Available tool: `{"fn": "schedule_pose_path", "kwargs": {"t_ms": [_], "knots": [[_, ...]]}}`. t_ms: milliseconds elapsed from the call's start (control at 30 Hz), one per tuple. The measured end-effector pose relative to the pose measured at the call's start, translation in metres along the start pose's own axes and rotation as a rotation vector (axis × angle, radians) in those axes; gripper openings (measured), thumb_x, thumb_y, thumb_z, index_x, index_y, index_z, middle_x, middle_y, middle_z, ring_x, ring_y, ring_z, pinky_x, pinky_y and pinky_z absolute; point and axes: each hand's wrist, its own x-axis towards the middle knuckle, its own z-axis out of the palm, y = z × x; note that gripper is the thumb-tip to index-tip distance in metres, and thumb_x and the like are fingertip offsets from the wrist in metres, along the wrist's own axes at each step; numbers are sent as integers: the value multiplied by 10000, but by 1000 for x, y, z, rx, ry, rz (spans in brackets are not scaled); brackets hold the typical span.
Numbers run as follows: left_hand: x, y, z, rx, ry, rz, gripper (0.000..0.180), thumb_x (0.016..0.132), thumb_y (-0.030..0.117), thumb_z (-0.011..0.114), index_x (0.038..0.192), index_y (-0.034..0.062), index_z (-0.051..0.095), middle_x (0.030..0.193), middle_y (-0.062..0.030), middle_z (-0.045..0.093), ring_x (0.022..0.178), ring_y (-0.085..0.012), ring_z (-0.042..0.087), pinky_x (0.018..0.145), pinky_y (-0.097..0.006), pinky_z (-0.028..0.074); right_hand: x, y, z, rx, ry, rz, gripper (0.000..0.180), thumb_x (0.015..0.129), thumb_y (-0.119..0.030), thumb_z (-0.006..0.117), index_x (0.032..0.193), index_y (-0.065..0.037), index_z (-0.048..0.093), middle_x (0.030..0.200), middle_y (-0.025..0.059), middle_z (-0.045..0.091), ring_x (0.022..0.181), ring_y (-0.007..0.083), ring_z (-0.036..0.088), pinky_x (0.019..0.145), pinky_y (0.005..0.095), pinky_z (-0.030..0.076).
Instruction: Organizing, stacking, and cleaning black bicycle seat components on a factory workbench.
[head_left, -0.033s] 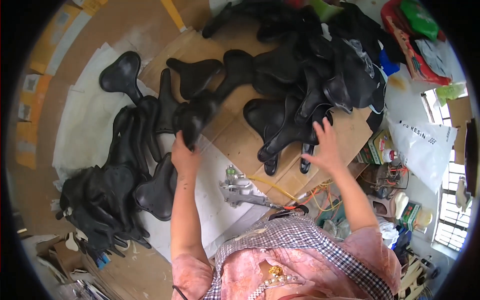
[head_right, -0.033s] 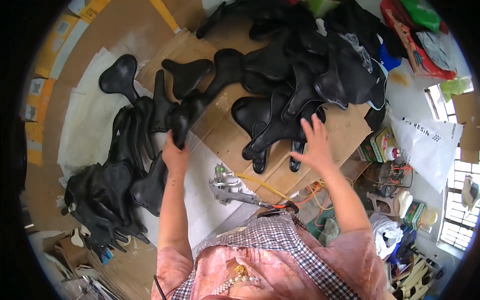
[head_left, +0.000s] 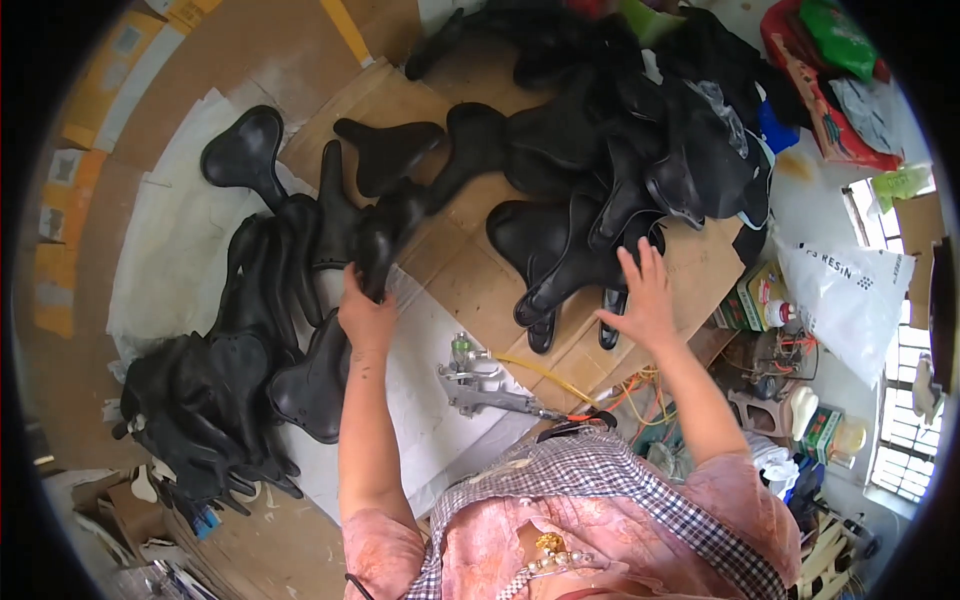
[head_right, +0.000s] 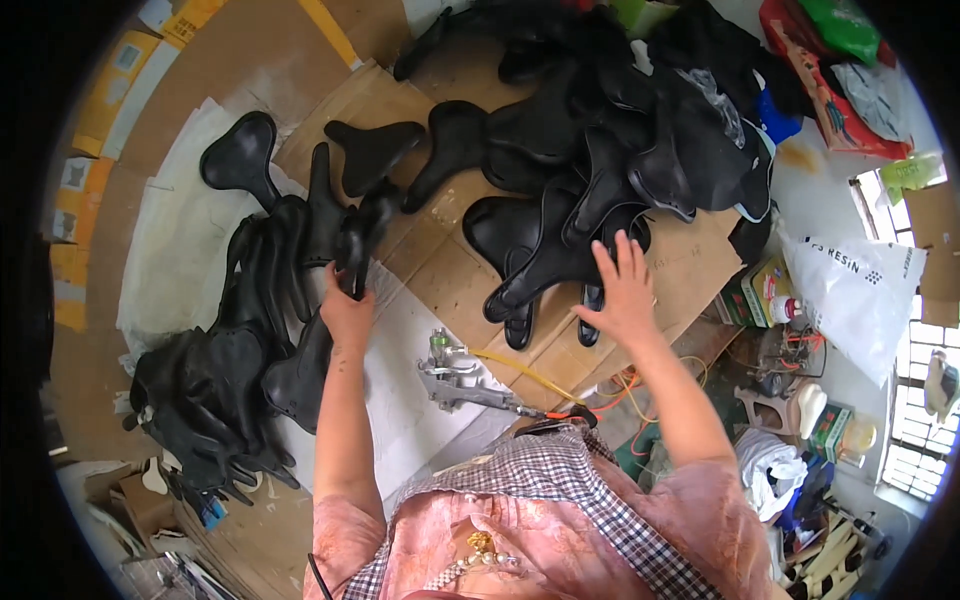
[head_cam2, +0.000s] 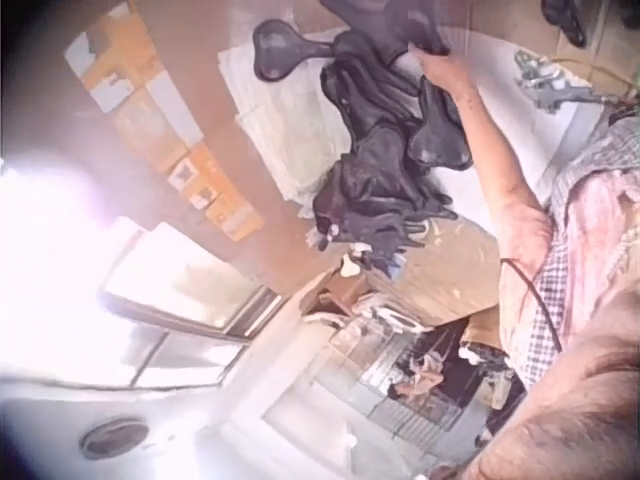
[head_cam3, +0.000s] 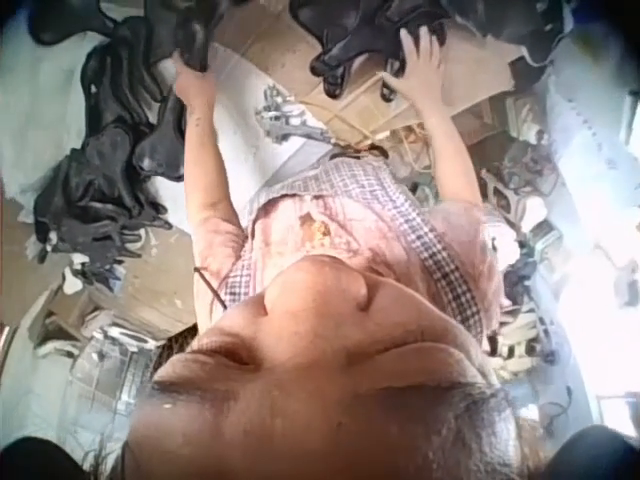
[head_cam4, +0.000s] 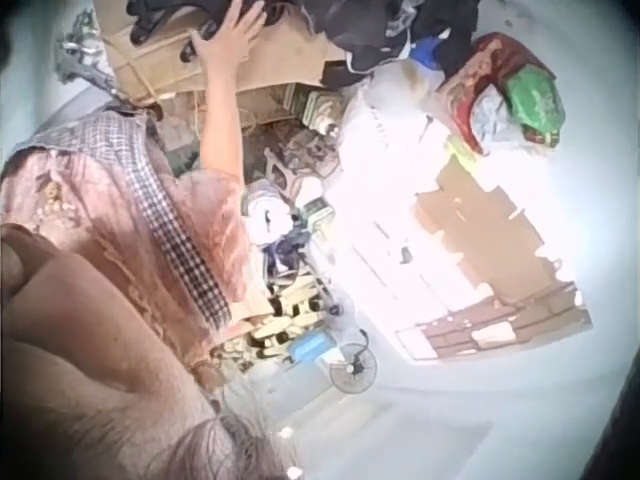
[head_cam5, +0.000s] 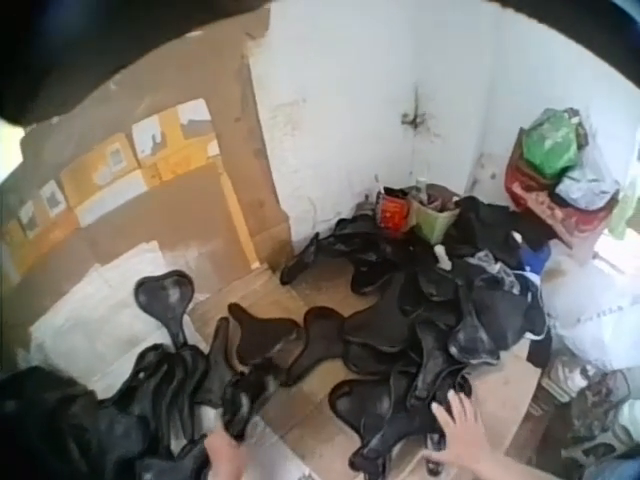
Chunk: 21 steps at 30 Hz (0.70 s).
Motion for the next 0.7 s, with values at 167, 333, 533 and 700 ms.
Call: {"fn": "schedule_pose_path", "kwargs": {"t_ms": [167, 333, 533, 700], "knots": [[-5, -36, -36, -13, 371, 59, 717, 674, 132, 734, 1276, -52, 389, 1234, -275, 510, 1111, -321, 552, 918, -370, 443, 23, -22, 17, -251, 136, 55, 1030, 544, -136, 802, 1437, -191, 291, 1496, 175, 197, 1339, 420, 238, 999, 544, 314], [-45, -89, -112, -39, 973, -199, 469, 781, 101, 671, 1167, -54, 457, 1067, -165, 530, 946, -232, 538, 856, -347, 448, 58, -17, 11, -279, 50, 103, 966, 592, -42, 746, 1431, -225, 304, 1444, 152, 299, 1220, 430, 383, 914, 513, 413], [-61, 16, 6, -167, -13, -72, 239, 865, 194, 540, 1025, 41, 629, 869, -73, 632, 781, -190, 592, 739, -315, 482, 79, -25, 9, -241, 102, -64, 758, 650, -32, 682, 1347, -154, 411, 1302, 117, 460, 1020, 333, 525, 806, 440, 479], [-76, 134, 130, -82, -374, -15, 422, 702, 160, 709, 1052, -9, 542, 904, -230, 646, 896, -392, 621, 787, -469, 498, 96, -32, -13, -131, 263, -134, 696, 680, -2, 603, 1338, -136, 421, 1204, 99, 546, 934, 320, 572, 751, 408, 504]]}}
